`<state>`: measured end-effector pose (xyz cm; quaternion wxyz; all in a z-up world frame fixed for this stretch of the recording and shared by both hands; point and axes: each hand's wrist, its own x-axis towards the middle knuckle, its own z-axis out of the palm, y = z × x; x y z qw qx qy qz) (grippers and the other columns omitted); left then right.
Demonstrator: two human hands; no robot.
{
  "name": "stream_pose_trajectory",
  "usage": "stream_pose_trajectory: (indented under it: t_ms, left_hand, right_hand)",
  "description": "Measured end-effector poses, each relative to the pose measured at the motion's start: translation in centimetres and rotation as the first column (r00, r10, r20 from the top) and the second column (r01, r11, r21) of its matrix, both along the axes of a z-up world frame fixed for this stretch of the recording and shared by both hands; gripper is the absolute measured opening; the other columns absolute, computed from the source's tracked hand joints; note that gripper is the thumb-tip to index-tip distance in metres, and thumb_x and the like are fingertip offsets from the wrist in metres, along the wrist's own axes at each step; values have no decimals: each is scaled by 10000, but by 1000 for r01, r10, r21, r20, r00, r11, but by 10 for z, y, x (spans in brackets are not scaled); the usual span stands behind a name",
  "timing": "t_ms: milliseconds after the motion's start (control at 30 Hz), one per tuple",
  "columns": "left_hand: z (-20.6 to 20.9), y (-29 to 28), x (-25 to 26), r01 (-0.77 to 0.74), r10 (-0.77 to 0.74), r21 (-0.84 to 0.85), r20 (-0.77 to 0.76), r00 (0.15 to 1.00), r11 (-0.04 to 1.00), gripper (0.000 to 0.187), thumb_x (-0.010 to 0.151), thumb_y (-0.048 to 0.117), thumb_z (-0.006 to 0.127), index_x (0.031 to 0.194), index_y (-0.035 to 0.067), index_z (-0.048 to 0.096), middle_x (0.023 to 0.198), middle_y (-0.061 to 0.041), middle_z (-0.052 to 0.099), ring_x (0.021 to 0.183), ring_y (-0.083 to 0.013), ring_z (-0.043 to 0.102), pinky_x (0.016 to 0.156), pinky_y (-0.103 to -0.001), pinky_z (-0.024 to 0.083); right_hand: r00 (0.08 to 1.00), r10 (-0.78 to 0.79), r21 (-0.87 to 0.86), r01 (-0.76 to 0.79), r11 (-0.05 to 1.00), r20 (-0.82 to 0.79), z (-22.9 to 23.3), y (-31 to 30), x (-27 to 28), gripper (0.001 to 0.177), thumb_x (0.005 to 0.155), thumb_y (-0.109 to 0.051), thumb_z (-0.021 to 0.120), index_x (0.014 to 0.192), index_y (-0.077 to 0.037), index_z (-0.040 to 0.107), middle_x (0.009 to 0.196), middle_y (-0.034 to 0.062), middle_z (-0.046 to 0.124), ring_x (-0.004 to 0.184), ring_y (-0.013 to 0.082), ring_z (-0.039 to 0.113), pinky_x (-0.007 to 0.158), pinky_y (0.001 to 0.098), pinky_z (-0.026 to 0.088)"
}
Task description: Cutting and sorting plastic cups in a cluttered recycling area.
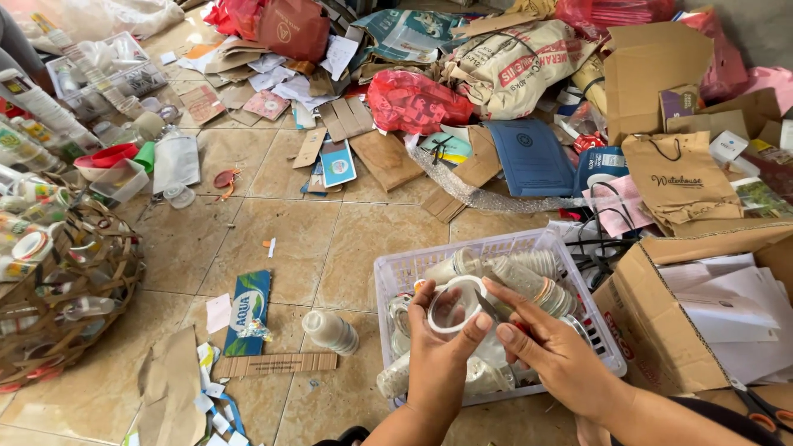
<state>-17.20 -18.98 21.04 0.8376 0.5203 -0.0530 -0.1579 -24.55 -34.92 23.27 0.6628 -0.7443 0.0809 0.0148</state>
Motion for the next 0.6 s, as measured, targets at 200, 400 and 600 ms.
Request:
stream_pose_trajectory:
  t_ms: [200, 400, 600]
  left_hand:
    - [-25, 3, 3, 82, -84, -33, -65, 994, 996, 925, 751, 222, 852, 1496, 51, 330, 1402, -136, 558, 1311, -215, 530, 1131, -386, 394]
    - [-46, -7, 1, 54, -56, -56, -39, 998, 997, 853, 781, 168, 846, 1472, 47, 362, 1407, -132, 553, 1368, -222, 507, 1172, -380, 337]
    - [-42, -9, -7, 0, -3, -52, -56, 998, 999, 816, 789, 160, 842, 1446, 66, 368, 1394, -126, 553, 1364, -208, 498, 1188, -380, 312]
  right_hand:
    - [997, 19, 112, -11, 994, -70, -27, -4, -2, 623, 966, -277, 587, 1569, -226, 438, 803, 6, 492, 727, 110, 503, 648, 266, 443]
    - [985, -33, 15, 36, 999, -171, -28, -4, 2, 673, 957, -295, 580, 1618, -278, 453, 788, 7, 502, 714, 107, 520, 647, 265, 459]
    - [988, -83, 133, 100, 986, -132, -31, 5, 6, 602, 955, -267, 607, 1536, -158, 496, 772, 8, 478, 700, 109, 480, 621, 251, 418]
